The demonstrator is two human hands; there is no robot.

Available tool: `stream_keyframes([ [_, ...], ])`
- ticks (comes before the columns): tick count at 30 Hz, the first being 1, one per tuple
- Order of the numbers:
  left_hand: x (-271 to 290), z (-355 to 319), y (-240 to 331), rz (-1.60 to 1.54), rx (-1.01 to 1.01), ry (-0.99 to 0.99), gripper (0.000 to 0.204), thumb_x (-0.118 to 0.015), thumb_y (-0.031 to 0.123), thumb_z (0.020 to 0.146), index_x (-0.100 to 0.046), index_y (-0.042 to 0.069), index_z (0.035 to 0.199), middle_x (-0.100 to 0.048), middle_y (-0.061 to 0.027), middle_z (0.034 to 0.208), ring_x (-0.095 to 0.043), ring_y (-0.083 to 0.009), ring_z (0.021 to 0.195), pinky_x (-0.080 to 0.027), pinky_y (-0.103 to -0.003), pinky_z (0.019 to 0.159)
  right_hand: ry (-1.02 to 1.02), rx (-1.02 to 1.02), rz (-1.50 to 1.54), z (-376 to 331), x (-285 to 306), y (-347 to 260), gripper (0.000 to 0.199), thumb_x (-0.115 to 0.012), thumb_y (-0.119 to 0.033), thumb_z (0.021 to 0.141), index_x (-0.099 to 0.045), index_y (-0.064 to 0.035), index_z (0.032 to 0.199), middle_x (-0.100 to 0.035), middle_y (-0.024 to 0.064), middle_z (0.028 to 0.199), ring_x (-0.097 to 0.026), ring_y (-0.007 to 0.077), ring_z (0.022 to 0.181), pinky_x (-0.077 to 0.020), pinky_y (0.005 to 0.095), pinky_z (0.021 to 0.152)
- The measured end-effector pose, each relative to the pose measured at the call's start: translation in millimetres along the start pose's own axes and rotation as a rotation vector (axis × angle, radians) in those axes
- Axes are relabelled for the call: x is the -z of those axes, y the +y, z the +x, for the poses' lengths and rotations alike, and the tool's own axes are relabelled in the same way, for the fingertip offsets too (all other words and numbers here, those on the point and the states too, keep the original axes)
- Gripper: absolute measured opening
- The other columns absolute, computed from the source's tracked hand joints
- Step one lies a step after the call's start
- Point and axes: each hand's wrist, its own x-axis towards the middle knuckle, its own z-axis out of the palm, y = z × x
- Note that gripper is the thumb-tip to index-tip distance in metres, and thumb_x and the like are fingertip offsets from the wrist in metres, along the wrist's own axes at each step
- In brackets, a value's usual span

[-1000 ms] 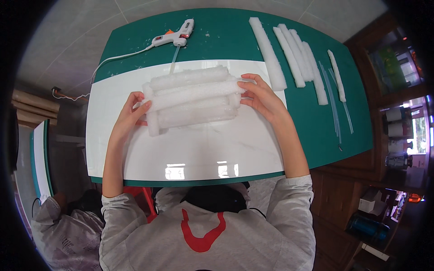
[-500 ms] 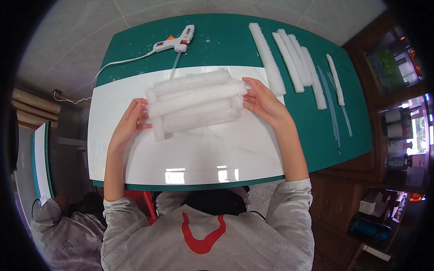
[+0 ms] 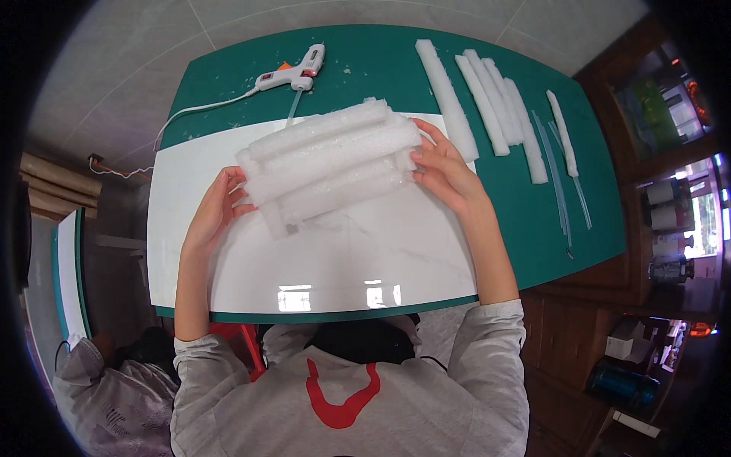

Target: Assembling a rectangular structure using foam strips and a hot glue gun.

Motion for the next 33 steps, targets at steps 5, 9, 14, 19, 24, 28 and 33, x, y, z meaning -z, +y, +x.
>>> stream_keyframes([
  [5, 2.1, 0.7, -2.8, -0.026, 0.009, 0.011, 0.031, -0.025, 0.032, 0.090, -0.042, 0.008, 0.098, -0.045, -0.0035, 0.099, -0.046, -0.0108, 0.084, -0.045, -0.027, 0.074, -0.008, 0.037, 0.019, -0.1, 0.5, 1.5, 0.057, -0.056, -0.001, 0.072, -0.028, -0.0060, 0.121, -0.039, 0.0096, 0.118, -0.039, 0.0184, 0.107, -0.0329, 0.0328, 0.088],
  [9, 1.4, 0.2, -2.9, -0.046, 0.000, 0.007, 0.030, -0.030, 0.032, 0.089, -0.043, 0.006, 0.097, -0.046, -0.0051, 0.098, -0.048, -0.0137, 0.089, -0.043, -0.029, 0.076, 0.016, 0.026, 0.017, -0.7, -0.5, 1.8, 0.054, -0.055, -0.001, 0.073, -0.030, -0.0034, 0.120, -0.042, 0.0097, 0.115, -0.041, 0.0167, 0.105, -0.0334, 0.0290, 0.087],
  [14, -1.1, 0.9, -0.9, -0.065, 0.000, 0.032, 0.029, -0.030, 0.031, 0.089, -0.043, 0.006, 0.098, -0.046, -0.0057, 0.099, -0.048, -0.0139, 0.089, -0.043, -0.029, 0.077, 0.044, -0.039, 0.042, 0.0, 7.9, 4.7, 0.042, -0.055, -0.004, 0.075, -0.039, 0.0005, 0.113, -0.049, 0.0078, 0.107, -0.047, 0.0139, 0.097, -0.0364, 0.0251, 0.084],
  [19, -0.5, 1.2, -0.3, -0.100, -0.017, 0.006, 0.028, -0.030, 0.030, 0.089, -0.043, 0.007, 0.098, -0.047, -0.0059, 0.099, -0.048, -0.0141, 0.091, -0.043, -0.029, 0.078, 0.042, -0.073, 0.019, 1.3, 12.8, 4.8, 0.034, -0.056, -0.010, 0.076, -0.046, 0.0006, 0.107, -0.051, 0.0079, 0.103, -0.048, 0.0154, 0.096, -0.0370, 0.0270, 0.085],
  [24, 2.6, 1.5, -2.9, -0.161, -0.055, -0.016, 0.028, -0.032, 0.030, 0.089, -0.043, 0.007, 0.100, -0.047, -0.0062, 0.101, -0.048, -0.0141, 0.092, -0.042, -0.029, 0.078, 0.070, -0.078, 0.016, -5.4, -8.1, -2.7, 0.042, -0.054, -0.011, 0.076, -0.039, -0.0007, 0.114, -0.044, 0.0115, 0.113, -0.043, 0.0220, 0.103, -0.0362, 0.0366, 0.088],
  [28, 6.0, 2.0, -3.5, -0.306, -0.110, -0.068, 0.029, -0.035, 0.030, 0.087, -0.043, 0.006, 0.101, -0.047, -0.0068, 0.102, -0.047, -0.0147, 0.094, -0.042, -0.029, 0.078, 0.032, -0.070, 0.020, -8.5, -11.9, -4.4, 0.054, -0.054, -0.014, 0.077, -0.027, -0.0052, 0.123, -0.038, 0.0131, 0.119, -0.041, 0.0257, 0.109, -0.0376, 0.0437, 0.088],
  [33, 2.9, -2.0, 1.7, -0.456, -0.150, -0.125, 0.032, -0.036, 0.029, 0.086, -0.042, 0.004, 0.104, -0.047, -0.0081, 0.105, -0.047, -0.0158, 0.095, -0.041, -0.028, 0.078, -0.056, -0.142, 0.146, -4.6, -3.2, -2.1, 0.055, -0.050, -0.018, 0.080, -0.022, -0.0068, 0.126, -0.033, 0.0153, 0.124, -0.038, 0.0314, 0.111, -0.0372, 0.0504, 0.086],
])
